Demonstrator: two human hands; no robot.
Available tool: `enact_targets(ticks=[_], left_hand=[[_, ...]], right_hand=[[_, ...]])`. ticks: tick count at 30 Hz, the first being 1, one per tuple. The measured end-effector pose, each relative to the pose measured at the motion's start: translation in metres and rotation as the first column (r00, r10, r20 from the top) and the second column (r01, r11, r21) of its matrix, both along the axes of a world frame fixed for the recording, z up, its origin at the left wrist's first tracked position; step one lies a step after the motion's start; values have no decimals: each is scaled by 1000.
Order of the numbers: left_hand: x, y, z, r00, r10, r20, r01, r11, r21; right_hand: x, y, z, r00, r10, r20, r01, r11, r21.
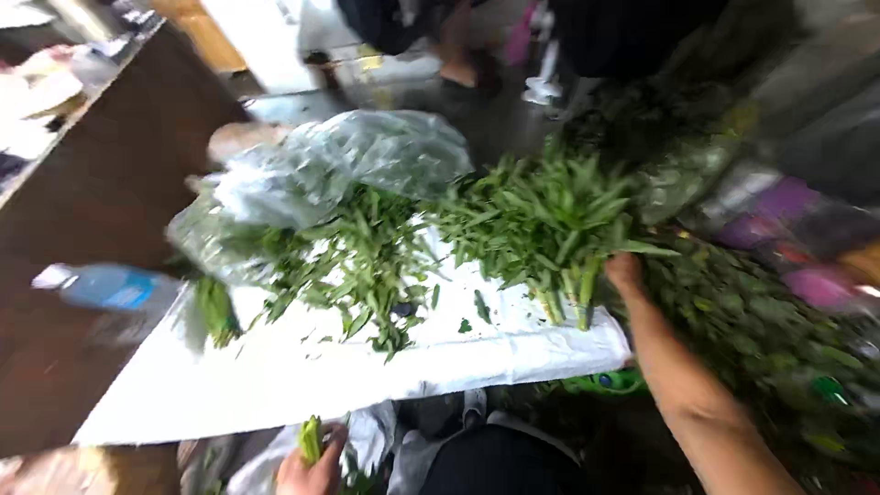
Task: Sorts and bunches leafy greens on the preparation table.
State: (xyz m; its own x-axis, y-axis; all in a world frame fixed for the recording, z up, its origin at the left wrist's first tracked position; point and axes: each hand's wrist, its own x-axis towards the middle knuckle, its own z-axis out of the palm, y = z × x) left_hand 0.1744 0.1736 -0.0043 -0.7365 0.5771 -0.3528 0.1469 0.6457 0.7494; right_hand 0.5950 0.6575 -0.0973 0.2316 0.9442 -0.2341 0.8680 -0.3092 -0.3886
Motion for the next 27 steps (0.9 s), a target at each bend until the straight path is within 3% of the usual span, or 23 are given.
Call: enact_targets(ticks=[3,9,13,16,21,27], left_hand=[[-2,-2,7,995,94,22,-94,996,5],[-9,-12,13,969,215,123,-232,961,151],[-8,-9,9,964,219,149,-247,946,208],[-5,-3,7,958,215,192,-257,937,236],[-1,10,10,962,169,217,-225,937,268],[5,18,10,965,131,226,-194,940,280]], right_hand=[[3,5,-8,999,8,33,-8,1000,-13],[10,2,-12,995,71,-66,-75,996,-55],[4,-19,2,989,94,-114,-85,993,83],[13,-17,-20,984,81,-158,-51,981,186],[19,-7,-35,964,-56,-261,81,993,85],[13,0,-38,991,-58,-120,65,996,58]])
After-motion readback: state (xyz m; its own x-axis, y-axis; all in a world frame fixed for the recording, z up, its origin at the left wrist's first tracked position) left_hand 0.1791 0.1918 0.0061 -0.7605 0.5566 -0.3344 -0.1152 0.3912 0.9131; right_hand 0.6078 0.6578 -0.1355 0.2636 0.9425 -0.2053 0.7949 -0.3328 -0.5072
